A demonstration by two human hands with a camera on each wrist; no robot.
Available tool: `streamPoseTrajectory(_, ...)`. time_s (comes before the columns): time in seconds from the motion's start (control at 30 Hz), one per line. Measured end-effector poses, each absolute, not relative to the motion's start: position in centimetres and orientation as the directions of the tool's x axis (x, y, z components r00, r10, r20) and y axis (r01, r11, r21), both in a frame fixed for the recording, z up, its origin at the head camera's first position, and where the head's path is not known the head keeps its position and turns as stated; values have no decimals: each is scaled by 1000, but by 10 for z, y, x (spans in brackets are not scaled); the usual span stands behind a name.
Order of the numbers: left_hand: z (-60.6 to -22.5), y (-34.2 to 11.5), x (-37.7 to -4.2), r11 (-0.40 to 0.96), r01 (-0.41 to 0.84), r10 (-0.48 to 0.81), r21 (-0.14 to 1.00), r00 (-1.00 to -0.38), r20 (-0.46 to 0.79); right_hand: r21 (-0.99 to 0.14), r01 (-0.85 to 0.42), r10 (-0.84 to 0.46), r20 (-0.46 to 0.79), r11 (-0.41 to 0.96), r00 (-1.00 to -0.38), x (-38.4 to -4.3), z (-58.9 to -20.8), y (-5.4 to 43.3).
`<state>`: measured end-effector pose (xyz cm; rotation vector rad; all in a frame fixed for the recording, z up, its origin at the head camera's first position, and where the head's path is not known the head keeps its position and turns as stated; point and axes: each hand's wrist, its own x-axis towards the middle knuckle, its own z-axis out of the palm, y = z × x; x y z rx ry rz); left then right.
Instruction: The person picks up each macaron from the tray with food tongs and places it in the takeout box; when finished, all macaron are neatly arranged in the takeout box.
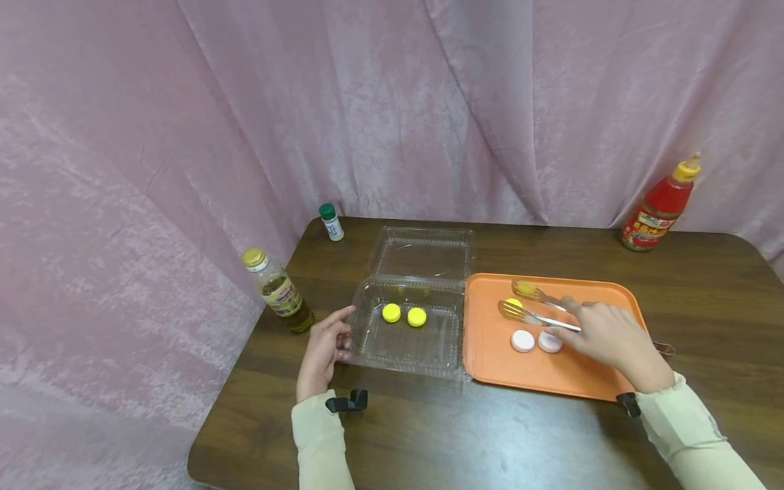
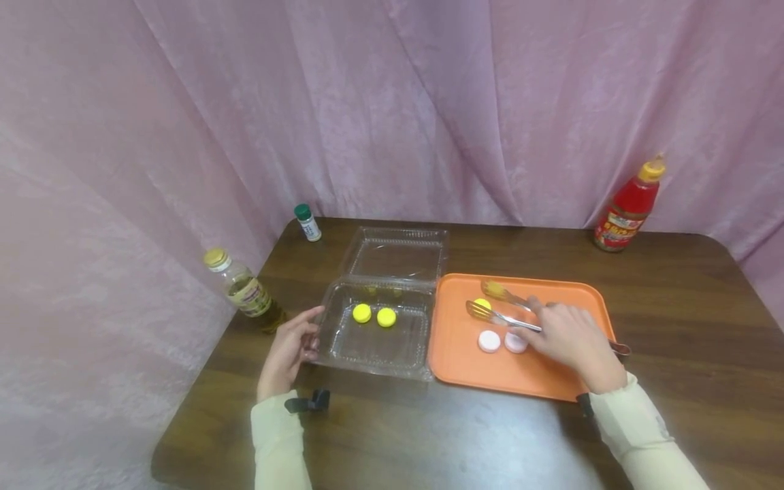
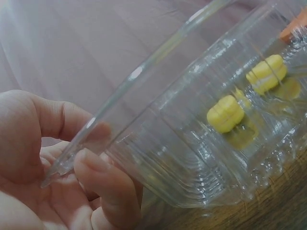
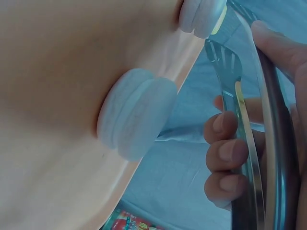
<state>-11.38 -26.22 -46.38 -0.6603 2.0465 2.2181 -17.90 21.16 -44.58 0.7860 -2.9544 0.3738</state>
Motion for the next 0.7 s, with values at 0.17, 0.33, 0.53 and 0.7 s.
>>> streamPoseTrajectory(0.17,-463,-263,-113,-116,-329,-241,937,-906,-347,-213,-481,-478,72,850,-876,-180,-446,210)
streamPoseTrajectory(0.33,-463,-262,-113,-120,-312,-248,942,-910,-333,-215,-482,-479,69,849,-875,-180,-447,211)
streamPoseTrajectory(0.53,-463,-262,-113,-127,-306,-239,943,-914,-329,-213,-496,-491,84,842,-867,-180,-448,212)
streamPoseTrajectory(0.7,-464,-261,-113,-133,-305,-240,943,-913,-330,-210,-504,-500,76,838,-863,-180,-447,211)
